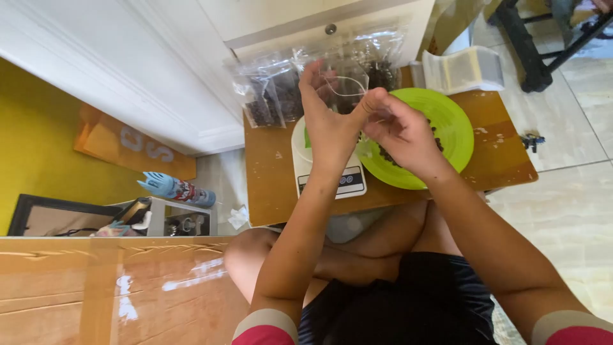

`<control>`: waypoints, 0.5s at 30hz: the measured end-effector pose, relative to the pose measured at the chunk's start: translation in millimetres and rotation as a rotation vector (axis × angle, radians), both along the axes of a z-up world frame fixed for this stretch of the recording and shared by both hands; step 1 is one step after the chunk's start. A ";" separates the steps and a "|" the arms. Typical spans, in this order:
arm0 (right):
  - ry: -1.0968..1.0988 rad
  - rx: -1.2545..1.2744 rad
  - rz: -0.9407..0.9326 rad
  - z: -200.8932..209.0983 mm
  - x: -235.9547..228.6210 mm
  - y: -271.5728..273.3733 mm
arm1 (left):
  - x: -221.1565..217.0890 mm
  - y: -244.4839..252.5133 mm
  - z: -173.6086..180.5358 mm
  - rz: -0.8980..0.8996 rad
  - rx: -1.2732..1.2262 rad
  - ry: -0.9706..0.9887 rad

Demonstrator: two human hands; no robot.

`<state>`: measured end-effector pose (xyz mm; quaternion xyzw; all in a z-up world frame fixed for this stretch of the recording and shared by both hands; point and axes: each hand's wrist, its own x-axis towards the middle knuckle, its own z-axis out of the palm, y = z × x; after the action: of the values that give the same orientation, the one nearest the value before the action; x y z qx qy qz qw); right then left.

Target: The person weighs coffee beans by hand, transferring them from a plate into a bag on a digital scale, then removing excess beans from the bag and returning them to the plate to achieve the target weight.

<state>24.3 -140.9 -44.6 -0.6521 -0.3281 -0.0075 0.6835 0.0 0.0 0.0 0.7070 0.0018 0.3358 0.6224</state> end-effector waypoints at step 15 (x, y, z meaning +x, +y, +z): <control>0.013 0.107 -0.192 -31.4 24.9 3.2 | 13.0 23.0 -59.4 -0.109 -0.251 -0.068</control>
<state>49.1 -137.7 -76.0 -0.6432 -0.2588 -0.0863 0.7155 13.0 23.0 -59.4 0.6109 -0.0157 0.3225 0.7228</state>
